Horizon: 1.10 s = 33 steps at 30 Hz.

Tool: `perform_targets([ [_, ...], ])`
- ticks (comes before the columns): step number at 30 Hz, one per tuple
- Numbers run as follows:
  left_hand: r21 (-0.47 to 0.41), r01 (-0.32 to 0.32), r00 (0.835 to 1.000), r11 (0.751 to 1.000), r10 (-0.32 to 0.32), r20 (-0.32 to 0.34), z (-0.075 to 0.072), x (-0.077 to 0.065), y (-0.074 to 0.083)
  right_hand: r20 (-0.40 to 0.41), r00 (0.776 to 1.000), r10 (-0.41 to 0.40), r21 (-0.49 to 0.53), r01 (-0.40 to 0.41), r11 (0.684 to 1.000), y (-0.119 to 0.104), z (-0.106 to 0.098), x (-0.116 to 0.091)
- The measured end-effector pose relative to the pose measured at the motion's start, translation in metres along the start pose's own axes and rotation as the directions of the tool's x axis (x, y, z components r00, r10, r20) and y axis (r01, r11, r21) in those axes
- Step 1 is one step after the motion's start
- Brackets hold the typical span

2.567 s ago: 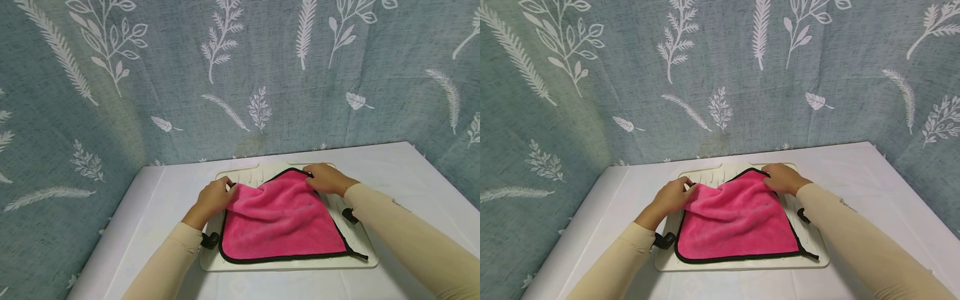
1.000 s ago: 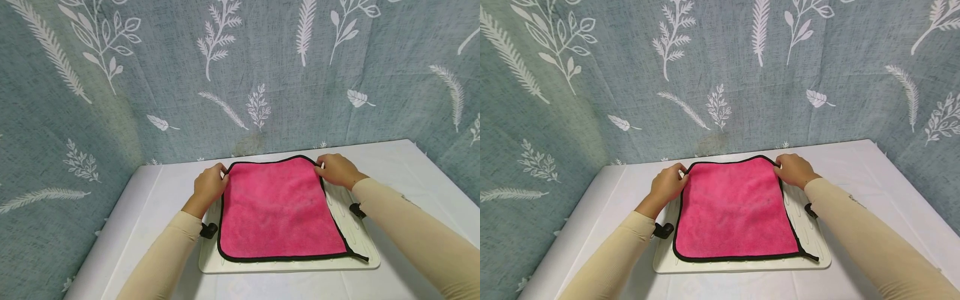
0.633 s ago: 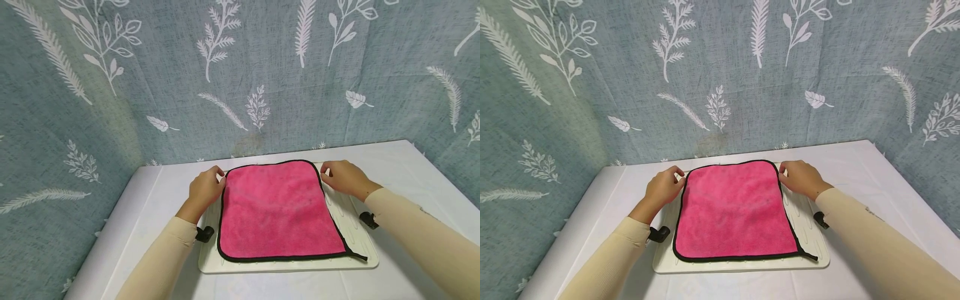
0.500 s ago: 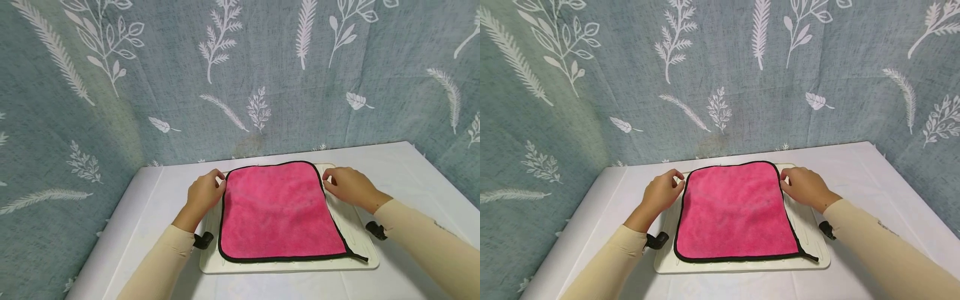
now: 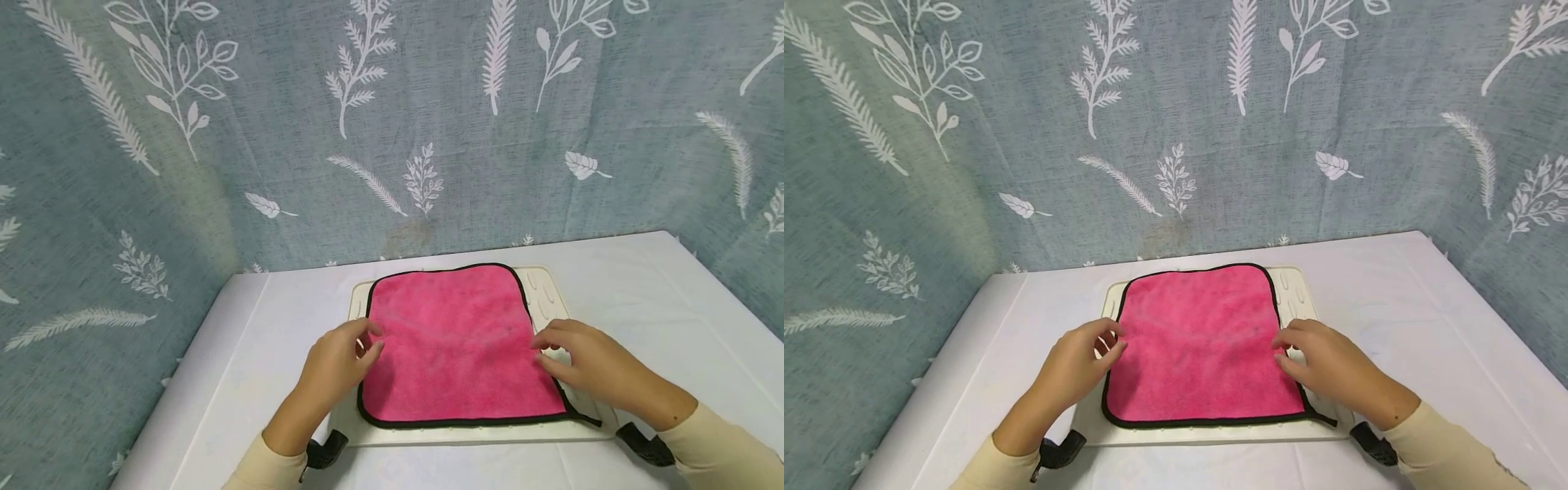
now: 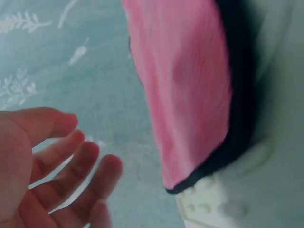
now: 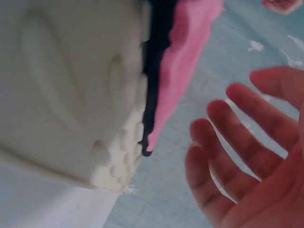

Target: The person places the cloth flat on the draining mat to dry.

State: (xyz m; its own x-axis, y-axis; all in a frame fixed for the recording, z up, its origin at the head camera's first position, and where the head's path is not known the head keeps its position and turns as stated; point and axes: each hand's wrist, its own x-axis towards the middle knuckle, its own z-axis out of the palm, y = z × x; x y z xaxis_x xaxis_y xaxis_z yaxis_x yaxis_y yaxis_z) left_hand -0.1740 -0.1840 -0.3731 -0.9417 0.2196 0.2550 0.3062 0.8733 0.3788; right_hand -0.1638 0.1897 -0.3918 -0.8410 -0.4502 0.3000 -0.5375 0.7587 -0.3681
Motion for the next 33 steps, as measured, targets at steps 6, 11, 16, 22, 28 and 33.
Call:
perform_targets([
  [6,0.076,-0.118,0.993,0.99,0.118,0.01,0.009,-0.024,0.008,0.042,0.995,-0.087,-0.002,0.087,0.996,-0.002,-0.002,-0.012],
  [11,0.156,-0.137,0.99,0.978,0.131,0.046,0.014,-0.032,0.01,0.094,0.979,-0.181,0.049,0.177,0.983,0.001,0.003,-0.013],
  [16,0.144,-0.145,0.985,0.979,0.128,0.117,0.016,-0.037,0.008,0.163,0.971,-0.177,0.066,0.168,0.984,0.003,0.01,-0.016],
  [22,0.121,-0.148,0.973,0.981,0.123,0.193,0.014,-0.043,0.003,0.195,0.964,-0.181,0.056,0.173,0.983,0.005,0.016,-0.02],
  [28,0.091,-0.216,0.946,0.972,0.185,0.266,0.013,-0.047,0.002,0.238,0.958,-0.158,0.042,0.153,0.987,0.004,0.018,-0.022],
  [33,0.093,-0.246,0.928,0.965,0.207,0.31,0.011,-0.047,0.001,0.243,0.958,-0.154,0.018,0.155,0.988,0.001,0.019,-0.022],
])
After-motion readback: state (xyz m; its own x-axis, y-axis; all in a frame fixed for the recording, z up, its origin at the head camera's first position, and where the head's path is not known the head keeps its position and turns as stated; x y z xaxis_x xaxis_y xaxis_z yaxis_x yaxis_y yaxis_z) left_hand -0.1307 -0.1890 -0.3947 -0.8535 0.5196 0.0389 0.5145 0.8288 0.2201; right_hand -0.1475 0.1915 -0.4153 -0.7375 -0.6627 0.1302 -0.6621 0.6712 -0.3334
